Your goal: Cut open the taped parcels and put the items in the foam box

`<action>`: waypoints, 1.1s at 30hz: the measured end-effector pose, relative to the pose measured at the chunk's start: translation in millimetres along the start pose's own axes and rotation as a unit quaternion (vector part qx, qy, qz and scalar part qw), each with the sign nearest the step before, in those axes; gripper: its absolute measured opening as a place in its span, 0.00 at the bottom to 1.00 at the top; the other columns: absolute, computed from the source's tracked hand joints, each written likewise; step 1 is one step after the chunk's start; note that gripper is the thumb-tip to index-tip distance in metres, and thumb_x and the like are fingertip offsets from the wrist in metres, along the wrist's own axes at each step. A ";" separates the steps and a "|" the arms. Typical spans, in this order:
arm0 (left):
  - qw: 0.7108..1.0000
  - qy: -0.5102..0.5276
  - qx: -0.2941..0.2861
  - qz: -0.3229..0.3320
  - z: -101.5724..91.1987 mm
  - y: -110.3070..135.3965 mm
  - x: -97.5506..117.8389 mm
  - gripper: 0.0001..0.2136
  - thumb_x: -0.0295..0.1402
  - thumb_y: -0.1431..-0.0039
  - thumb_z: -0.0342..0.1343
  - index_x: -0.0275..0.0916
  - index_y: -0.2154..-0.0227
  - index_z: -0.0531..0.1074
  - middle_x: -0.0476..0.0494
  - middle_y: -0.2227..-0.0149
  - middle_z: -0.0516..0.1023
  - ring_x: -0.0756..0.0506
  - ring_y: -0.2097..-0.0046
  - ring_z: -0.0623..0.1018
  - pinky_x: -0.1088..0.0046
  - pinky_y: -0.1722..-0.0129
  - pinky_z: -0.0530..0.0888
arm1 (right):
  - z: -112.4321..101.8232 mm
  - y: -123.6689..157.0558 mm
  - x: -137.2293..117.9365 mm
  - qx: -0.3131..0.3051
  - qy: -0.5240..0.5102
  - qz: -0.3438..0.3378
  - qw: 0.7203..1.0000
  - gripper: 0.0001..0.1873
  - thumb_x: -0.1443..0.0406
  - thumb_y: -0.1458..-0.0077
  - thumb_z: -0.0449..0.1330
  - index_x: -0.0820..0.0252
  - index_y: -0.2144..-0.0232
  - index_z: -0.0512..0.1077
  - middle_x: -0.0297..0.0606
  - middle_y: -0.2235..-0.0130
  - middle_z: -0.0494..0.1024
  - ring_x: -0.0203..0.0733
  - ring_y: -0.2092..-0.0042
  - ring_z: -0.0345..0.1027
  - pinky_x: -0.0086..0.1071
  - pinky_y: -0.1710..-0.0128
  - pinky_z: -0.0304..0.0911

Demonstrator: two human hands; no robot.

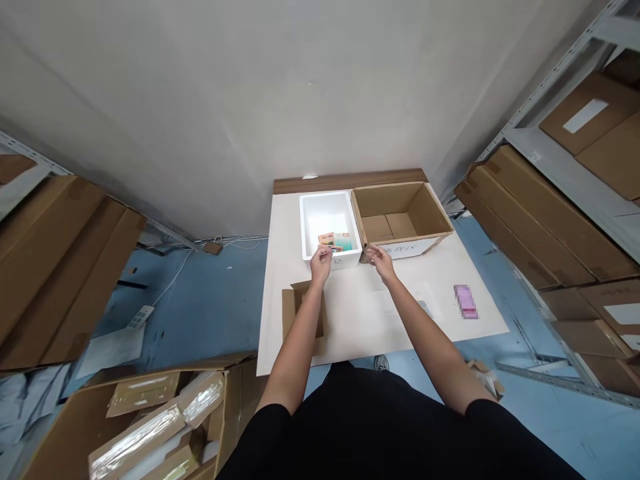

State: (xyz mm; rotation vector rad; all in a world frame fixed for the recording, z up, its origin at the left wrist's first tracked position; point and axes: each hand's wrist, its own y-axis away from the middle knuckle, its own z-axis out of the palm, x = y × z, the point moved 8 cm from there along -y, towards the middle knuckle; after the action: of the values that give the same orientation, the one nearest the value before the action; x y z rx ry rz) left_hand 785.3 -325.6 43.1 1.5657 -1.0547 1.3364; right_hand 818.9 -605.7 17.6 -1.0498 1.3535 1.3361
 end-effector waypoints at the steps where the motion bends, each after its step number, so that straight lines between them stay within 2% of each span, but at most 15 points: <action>1: 1.000 -0.010 -0.003 -0.002 10.0 11.6 -9.9 0.09 0.35 0.37 0.58 0.41 0.57 0.80 0.41 0.51 0.83 0.43 0.51 0.81 0.65 0.45 0.76 | -12.3 9.3 9.7 0.003 0.005 -0.002 1.000 0.31 0.53 0.49 0.67 0.55 0.44 0.76 0.45 0.45 0.82 0.47 0.47 0.76 0.42 0.50 0.74; 4: 0.996 -0.067 -0.033 -0.039 52.2 55.1 -52.9 0.10 0.33 0.38 0.59 0.42 0.55 0.79 0.42 0.52 0.83 0.44 0.55 0.82 0.67 0.49 0.76 | -64.4 40.3 54.4 0.028 0.068 0.012 0.997 0.27 0.52 0.45 0.63 0.56 0.46 0.76 0.46 0.44 0.81 0.49 0.46 0.76 0.45 0.46 0.73; 7: 0.981 -0.141 -0.097 -0.094 102.6 109.6 -108.2 0.15 0.32 0.41 0.63 0.42 0.51 0.79 0.40 0.49 0.82 0.44 0.55 0.81 0.66 0.48 0.76 | -128.0 75.3 115.1 0.049 0.199 0.047 0.978 0.26 0.54 0.43 0.59 0.58 0.46 0.77 0.48 0.42 0.79 0.52 0.45 0.75 0.49 0.41 0.69; 9: 0.958 -0.211 -0.144 -0.127 131.8 147.3 -145.2 0.21 0.33 0.44 0.67 0.41 0.47 0.78 0.37 0.45 0.79 0.41 0.52 0.81 0.64 0.46 0.75 | -163.6 96.9 154.7 0.038 0.281 0.063 0.957 0.27 0.55 0.42 0.58 0.59 0.44 0.76 0.49 0.39 0.77 0.56 0.42 0.74 0.51 0.39 0.68; 11: 0.925 -0.302 -0.181 -0.146 151.5 180.2 -177.1 0.25 0.33 0.46 0.69 0.41 0.44 0.76 0.35 0.41 0.76 0.37 0.45 0.78 0.63 0.44 0.74 | -188.7 113.9 187.3 0.013 0.345 0.066 0.936 0.28 0.57 0.41 0.56 0.60 0.42 0.75 0.50 0.37 0.75 0.58 0.38 0.71 0.51 0.37 0.66; 13: 0.886 -0.396 -0.190 -0.151 158.9 203.7 -200.6 0.24 0.32 0.43 0.67 0.42 0.43 0.76 0.34 0.39 0.74 0.35 0.40 0.74 0.62 0.43 0.73 | -206.8 125.5 211.5 -0.002 0.403 0.070 0.912 0.29 0.60 0.41 0.56 0.62 0.39 0.74 0.51 0.35 0.73 0.58 0.34 0.66 0.50 0.35 0.64; 15: 0.856 -0.460 -0.179 -0.153 156.6 217.5 -215.4 0.17 0.29 0.38 0.61 0.43 0.46 0.77 0.35 0.42 0.75 0.35 0.39 0.72 0.62 0.43 0.72 | -221.7 132.2 227.8 0.003 0.457 0.086 0.885 0.31 0.62 0.40 0.56 0.64 0.36 0.71 0.53 0.33 0.70 0.59 0.31 0.61 0.47 0.33 0.62; 17: 0.849 -0.478 -0.154 -0.163 148.6 224.0 -223.0 0.11 0.27 0.34 0.56 0.42 0.53 0.80 0.35 0.46 0.77 0.36 0.40 0.73 0.62 0.43 0.72 | -232.8 134.5 237.4 0.016 0.495 0.107 0.862 0.34 0.62 0.40 0.57 0.65 0.33 0.67 0.54 0.30 0.66 0.60 0.30 0.58 0.46 0.33 0.60; 18: 0.858 -0.466 -0.134 -0.169 143.6 225.4 -224.2 0.10 0.27 0.33 0.55 0.42 0.56 0.81 0.35 0.48 0.78 0.36 0.41 0.74 0.61 0.44 0.72 | -235.7 134.0 240.2 0.019 0.502 0.114 0.857 0.35 0.62 0.40 0.58 0.66 0.32 0.66 0.54 0.30 0.65 0.61 0.30 0.58 0.46 0.33 0.60; 20: 0.887 -0.417 -0.087 -0.178 134.7 226.9 -222.7 0.09 0.27 0.34 0.55 0.40 0.59 0.81 0.34 0.49 0.80 0.36 0.43 0.77 0.60 0.44 0.74 | -234.9 130.4 245.0 0.011 0.490 0.129 0.862 0.37 0.61 0.41 0.60 0.65 0.31 0.65 0.54 0.34 0.70 0.60 0.33 0.63 0.44 0.35 0.62; 23: 0.919 -0.350 -0.042 -0.179 133.7 230.5 -215.5 0.09 0.28 0.36 0.58 0.39 0.58 0.82 0.37 0.50 0.83 0.39 0.48 0.81 0.63 0.44 0.76 | -213.8 123.9 249.2 -0.032 0.416 0.151 0.896 0.33 0.58 0.43 0.63 0.61 0.37 0.72 0.46 0.51 0.82 0.56 0.43 0.73 0.42 0.42 0.67; 26: 0.942 -0.297 -0.046 -0.152 149.9 237.2 -201.2 0.08 0.33 0.36 0.60 0.41 0.57 0.83 0.41 0.52 0.85 0.43 0.51 0.83 0.66 0.45 0.78 | -168.9 124.8 241.0 -0.096 0.264 0.149 0.948 0.23 0.52 0.46 0.66 0.57 0.52 0.80 0.39 0.60 0.83 0.50 0.53 0.77 0.41 0.47 0.70; 29: 0.977 -0.194 -0.075 -0.052 169.0 245.2 -170.5 0.11 0.36 0.38 0.62 0.43 0.56 0.84 0.40 0.52 0.86 0.42 0.50 0.84 0.61 0.44 0.79 | -117.2 134.4 218.5 -0.150 0.071 0.143 0.976 0.24 0.46 0.50 0.66 0.58 0.61 0.80 0.38 0.61 0.83 0.47 0.56 0.76 0.38 0.53 0.70; 31: 0.983 -0.165 -0.075 -0.002 163.8 250.6 -149.7 0.12 0.35 0.39 0.62 0.44 0.54 0.84 0.41 0.51 0.86 0.41 0.49 0.83 0.58 0.42 0.78 | -91.3 138.0 199.2 -0.139 -0.005 0.143 0.980 0.26 0.46 0.56 0.70 0.58 0.63 0.77 0.36 0.64 0.82 0.44 0.59 0.75 0.36 0.56 0.70; 33: 0.985 -0.162 -0.060 0.016 137.3 253.1 -133.7 0.13 0.33 0.38 0.59 0.44 0.54 0.84 0.41 0.51 0.86 0.41 0.48 0.83 0.58 0.42 0.78 | -68.8 136.1 176.4 -0.095 -0.037 0.132 0.986 0.26 0.50 0.63 0.74 0.57 0.65 0.73 0.33 0.67 0.80 0.42 0.63 0.74 0.35 0.60 0.70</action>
State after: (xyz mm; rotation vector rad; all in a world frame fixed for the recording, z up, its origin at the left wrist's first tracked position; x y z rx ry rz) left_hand 578.2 -525.4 -90.9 1.7168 -1.3361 1.0378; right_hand 647.0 -662.4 -129.5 -0.9585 1.3643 1.7117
